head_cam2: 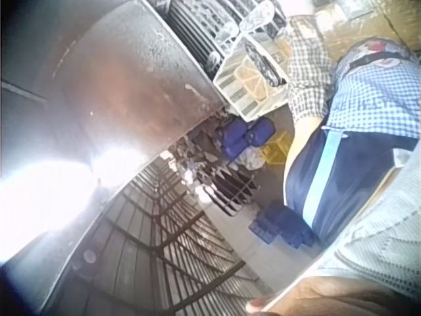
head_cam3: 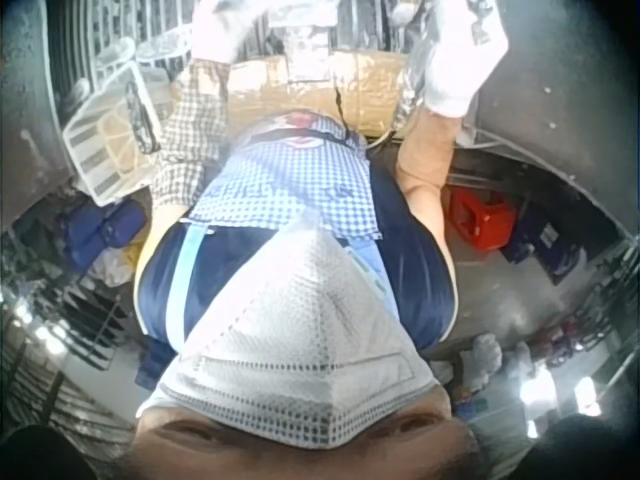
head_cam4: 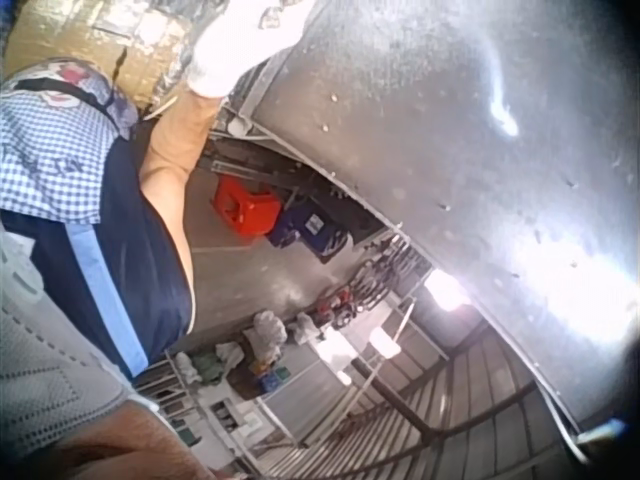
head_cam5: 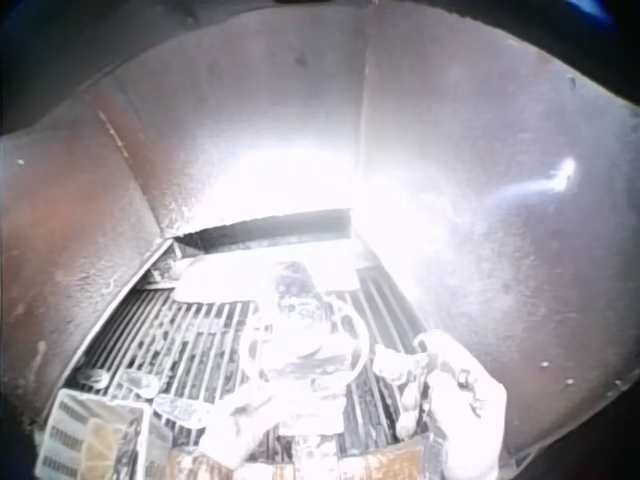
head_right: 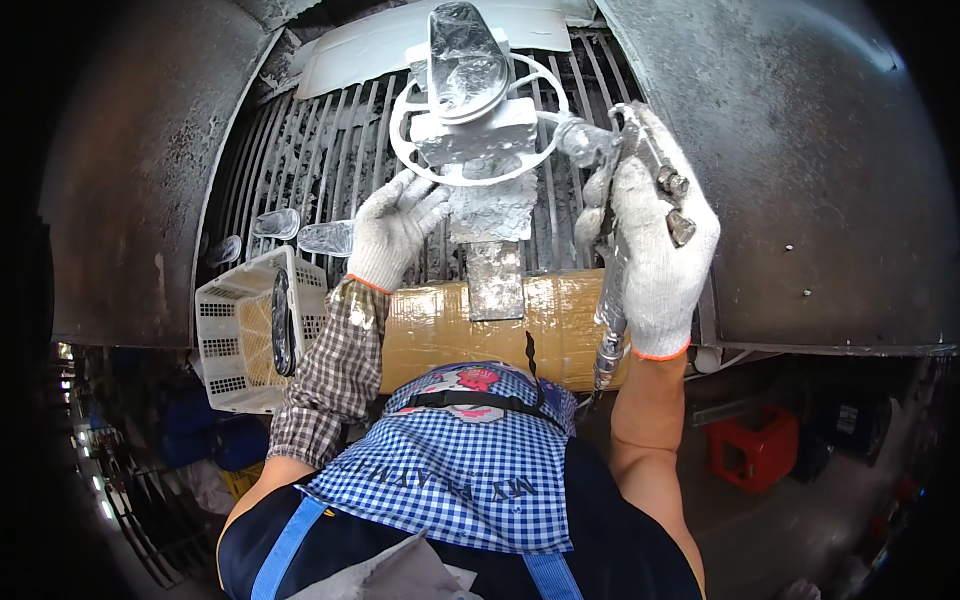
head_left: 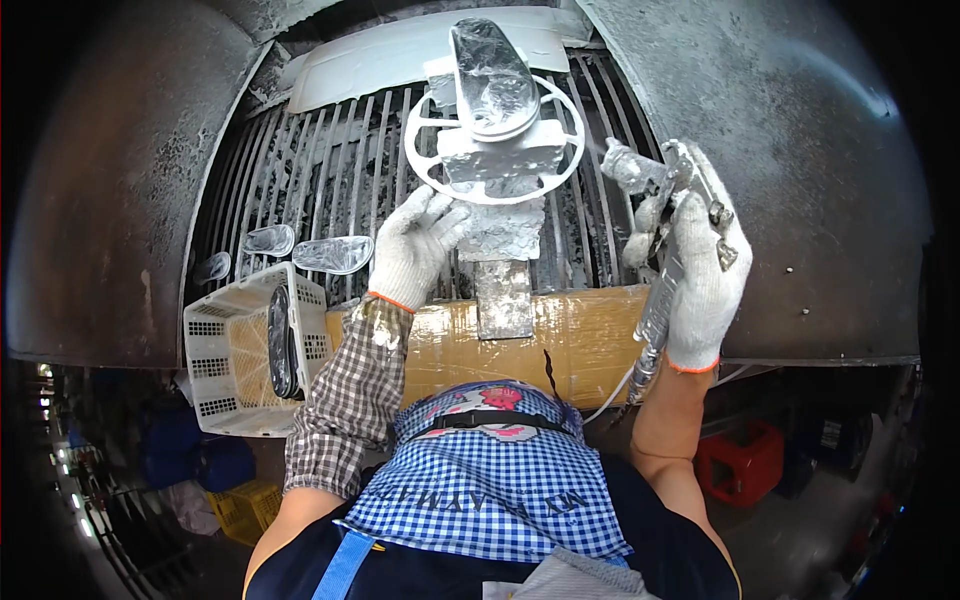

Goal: The person spray paints white plastic objects using a spray gun. They rotate the objects to cover all sides and place them into a white basket after finishing.

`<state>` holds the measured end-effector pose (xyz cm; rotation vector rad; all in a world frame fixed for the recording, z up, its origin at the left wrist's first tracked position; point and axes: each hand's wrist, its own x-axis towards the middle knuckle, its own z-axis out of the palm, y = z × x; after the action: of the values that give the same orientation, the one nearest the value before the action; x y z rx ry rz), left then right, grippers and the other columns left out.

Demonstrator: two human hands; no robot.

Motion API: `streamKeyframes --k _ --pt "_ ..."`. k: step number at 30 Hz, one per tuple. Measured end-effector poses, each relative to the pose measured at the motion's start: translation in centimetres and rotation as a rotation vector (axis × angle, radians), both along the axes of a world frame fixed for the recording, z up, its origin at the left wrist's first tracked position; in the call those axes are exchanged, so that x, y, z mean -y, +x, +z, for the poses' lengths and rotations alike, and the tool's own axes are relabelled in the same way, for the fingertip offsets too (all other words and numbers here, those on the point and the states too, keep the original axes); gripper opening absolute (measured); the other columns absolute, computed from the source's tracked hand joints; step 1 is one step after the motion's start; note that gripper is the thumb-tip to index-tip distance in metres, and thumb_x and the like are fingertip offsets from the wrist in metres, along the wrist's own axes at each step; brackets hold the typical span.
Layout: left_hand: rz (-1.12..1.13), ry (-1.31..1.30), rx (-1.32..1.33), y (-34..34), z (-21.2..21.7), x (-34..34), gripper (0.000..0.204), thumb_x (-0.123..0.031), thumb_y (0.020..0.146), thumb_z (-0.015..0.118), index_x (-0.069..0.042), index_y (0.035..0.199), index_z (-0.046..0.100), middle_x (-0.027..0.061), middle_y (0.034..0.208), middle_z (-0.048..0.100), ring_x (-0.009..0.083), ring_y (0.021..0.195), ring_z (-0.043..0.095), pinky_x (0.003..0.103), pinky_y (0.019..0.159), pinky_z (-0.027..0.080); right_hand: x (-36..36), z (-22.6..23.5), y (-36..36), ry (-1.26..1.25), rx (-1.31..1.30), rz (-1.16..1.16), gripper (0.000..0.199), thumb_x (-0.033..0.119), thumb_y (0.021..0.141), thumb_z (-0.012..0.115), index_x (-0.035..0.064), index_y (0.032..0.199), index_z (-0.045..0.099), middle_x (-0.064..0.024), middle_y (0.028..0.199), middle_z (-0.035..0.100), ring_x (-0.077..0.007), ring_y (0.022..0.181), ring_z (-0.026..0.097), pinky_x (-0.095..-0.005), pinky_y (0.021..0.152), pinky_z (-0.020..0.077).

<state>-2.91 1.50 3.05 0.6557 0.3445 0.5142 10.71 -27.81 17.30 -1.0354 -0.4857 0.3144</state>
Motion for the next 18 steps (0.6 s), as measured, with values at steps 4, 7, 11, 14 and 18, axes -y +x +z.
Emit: streamKeyframes --k 4,7,11,14,18 --pt "-0.011 0.019 0.016 0.0 1.3 -0.8 0.063 -0.025 0.102 0.058 0.007 0.154 0.043 0.0287 0.151 0.056 0.0472 0.128 0.064 0.059 0.105 0.057 -0.2 -0.4 -0.4 -0.086 0.079 0.054 0.044 0.011 0.110 0.060 -0.0062 0.150 0.057 -0.0066 0.099 0.073 -0.0074 0.079 0.065 -0.0226 0.067 0.0546" --pt "0.050 0.016 -0.010 0.2 2.1 -1.3 0.049 -0.027 0.102 0.060 0.004 0.139 0.053 0.0293 0.149 0.057 0.0495 0.128 0.063 0.062 0.103 0.057 -1.1 -0.3 -0.6 -0.059 0.059 0.053 0.044 0.012 0.110 0.061 -0.0054 0.150 0.057 -0.0057 0.096 0.072 -0.0081 0.078 0.065 -0.0238 0.067 0.0549" --pt "0.103 0.025 -0.023 0.2 2.6 -2.3 0.039 -0.028 0.102 0.062 0.002 0.127 0.058 0.0315 0.145 0.059 0.0518 0.131 0.061 0.064 0.104 0.056 -1.9 -0.8 -0.1 -0.016 0.000 0.095 0.046 0.013 0.110 0.061 -0.0044 0.152 0.055 -0.0053 0.094 0.071 -0.0086 0.075 0.065 -0.0244 0.065 0.0543" --pt "0.104 0.006 0.028 0.0 2.5 -3.5 0.030 -0.028 0.101 0.064 -0.001 0.114 0.063 0.0322 0.146 0.058 0.0537 0.135 0.058 0.065 0.106 0.055 -2.5 -0.9 0.2 -0.010 0.025 0.081 0.047 0.013 0.110 0.061 -0.0046 0.153 0.054 -0.0051 0.092 0.070 -0.0088 0.074 0.064 -0.0241 0.064 0.0535" --pt "0.071 0.024 0.110 0.2 2.7 -4.7 0.031 -0.032 0.102 0.064 -0.001 0.107 0.062 0.0351 0.143 0.056 0.0529 0.136 0.057 0.065 0.107 0.055 -3.2 -1.2 0.6 0.011 0.012 0.087 0.046 0.013 0.111 0.060 -0.0049 0.152 0.054 -0.0052 0.091 0.070 -0.0088 0.073 0.064 -0.0240 0.063 0.0530"
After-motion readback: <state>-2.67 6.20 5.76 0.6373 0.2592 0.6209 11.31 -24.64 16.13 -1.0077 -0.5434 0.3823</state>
